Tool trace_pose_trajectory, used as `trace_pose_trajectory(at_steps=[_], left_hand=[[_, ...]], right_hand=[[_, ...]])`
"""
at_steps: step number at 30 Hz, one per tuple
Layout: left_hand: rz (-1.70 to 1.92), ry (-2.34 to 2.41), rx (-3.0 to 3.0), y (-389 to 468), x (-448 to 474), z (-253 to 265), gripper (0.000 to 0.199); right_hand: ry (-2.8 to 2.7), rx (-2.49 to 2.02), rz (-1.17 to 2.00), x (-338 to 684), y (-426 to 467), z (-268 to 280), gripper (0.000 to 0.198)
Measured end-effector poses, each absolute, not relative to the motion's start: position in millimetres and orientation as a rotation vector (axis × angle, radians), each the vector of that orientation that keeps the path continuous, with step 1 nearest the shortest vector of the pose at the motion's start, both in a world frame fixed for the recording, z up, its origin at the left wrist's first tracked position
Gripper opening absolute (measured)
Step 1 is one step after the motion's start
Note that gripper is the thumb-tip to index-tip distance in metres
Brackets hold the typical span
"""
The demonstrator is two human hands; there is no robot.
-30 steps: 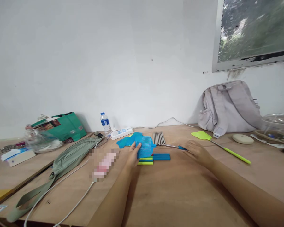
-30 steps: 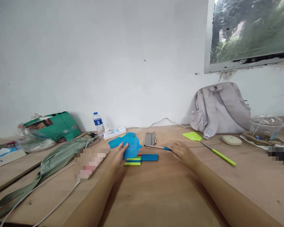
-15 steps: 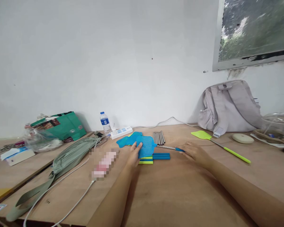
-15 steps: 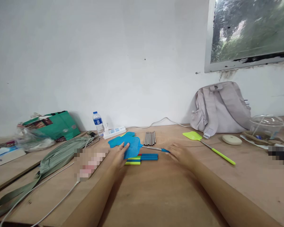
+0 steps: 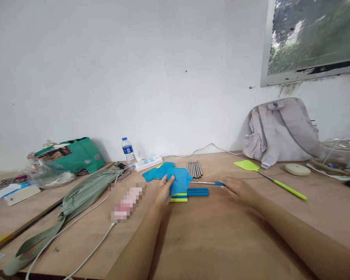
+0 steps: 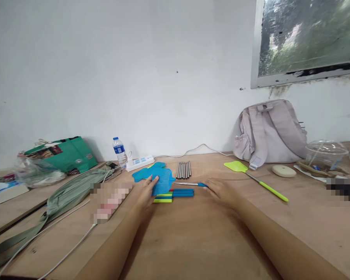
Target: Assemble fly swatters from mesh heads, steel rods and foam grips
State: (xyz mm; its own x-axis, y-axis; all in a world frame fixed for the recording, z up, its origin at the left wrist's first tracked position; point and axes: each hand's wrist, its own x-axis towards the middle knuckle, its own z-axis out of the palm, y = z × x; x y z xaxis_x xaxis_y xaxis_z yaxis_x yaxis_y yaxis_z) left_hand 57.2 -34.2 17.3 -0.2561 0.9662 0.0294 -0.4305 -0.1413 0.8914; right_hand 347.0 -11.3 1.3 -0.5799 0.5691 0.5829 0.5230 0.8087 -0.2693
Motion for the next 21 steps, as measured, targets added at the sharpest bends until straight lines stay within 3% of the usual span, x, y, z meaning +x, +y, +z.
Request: trace_pose_trajectory(at_steps=[21], left_hand=[[1.637,1.014,0.712,-39.4,57.7,20.4,0.044]], right_hand=[[-2.371,-0.856,0.052,347.5,-11.6,-0.4,0.033]])
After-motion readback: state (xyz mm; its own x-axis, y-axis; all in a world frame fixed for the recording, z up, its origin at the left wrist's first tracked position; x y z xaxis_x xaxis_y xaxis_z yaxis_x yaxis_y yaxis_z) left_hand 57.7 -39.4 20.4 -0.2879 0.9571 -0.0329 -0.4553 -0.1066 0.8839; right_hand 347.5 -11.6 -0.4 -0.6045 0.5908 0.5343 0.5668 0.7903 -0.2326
